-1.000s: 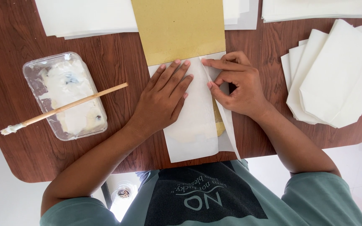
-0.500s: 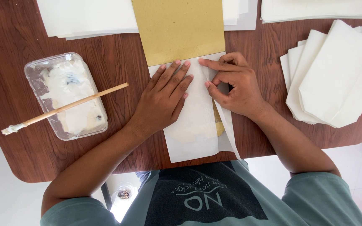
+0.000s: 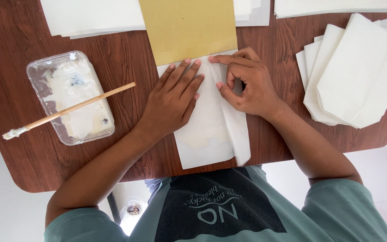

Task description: A person is seen applying glue to paper sheets using a brush and then folding the sheets to assemble paper bags on a wooden table.

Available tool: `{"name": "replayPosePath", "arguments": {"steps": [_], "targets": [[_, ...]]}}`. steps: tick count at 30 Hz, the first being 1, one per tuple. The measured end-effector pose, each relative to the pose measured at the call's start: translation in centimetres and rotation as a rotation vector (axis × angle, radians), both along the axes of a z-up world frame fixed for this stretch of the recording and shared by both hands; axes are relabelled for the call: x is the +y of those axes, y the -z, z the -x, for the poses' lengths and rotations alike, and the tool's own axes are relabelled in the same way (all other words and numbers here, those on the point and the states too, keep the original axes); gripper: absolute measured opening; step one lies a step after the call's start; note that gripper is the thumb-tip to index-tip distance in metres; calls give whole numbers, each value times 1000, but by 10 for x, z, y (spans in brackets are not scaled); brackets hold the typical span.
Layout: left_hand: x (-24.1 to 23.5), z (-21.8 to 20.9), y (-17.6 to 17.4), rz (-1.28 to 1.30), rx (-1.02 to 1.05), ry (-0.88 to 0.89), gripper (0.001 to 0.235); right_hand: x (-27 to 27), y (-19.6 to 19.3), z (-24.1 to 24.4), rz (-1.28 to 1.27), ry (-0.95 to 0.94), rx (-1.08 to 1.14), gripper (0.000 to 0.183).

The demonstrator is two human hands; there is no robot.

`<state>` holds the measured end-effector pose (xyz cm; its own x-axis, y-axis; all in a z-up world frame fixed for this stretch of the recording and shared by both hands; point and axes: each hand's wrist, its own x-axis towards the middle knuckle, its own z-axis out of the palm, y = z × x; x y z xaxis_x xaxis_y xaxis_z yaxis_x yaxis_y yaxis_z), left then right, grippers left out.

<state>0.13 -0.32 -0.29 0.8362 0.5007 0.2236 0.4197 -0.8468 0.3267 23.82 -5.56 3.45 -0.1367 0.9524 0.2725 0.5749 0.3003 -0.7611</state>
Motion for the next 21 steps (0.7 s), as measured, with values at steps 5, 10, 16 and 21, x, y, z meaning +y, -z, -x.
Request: {"name": "replayPosePath", "arguments": {"steps": [5, 10, 16, 21], "targets": [[4, 4, -16, -21, -108, 62, 36, -3, 1, 2, -55, -27, -61, 37], [4, 9, -19, -109, -3, 100, 70, -2, -3, 0, -57, -54, -36, 37], [-1, 11, -30, 81, 125, 152, 119, -15, -24, -7, 25, -150, 29, 28], [-3, 11, -38, 209, 208, 181, 123, -66, -40, 4, -41, -178, -85, 28]]}}
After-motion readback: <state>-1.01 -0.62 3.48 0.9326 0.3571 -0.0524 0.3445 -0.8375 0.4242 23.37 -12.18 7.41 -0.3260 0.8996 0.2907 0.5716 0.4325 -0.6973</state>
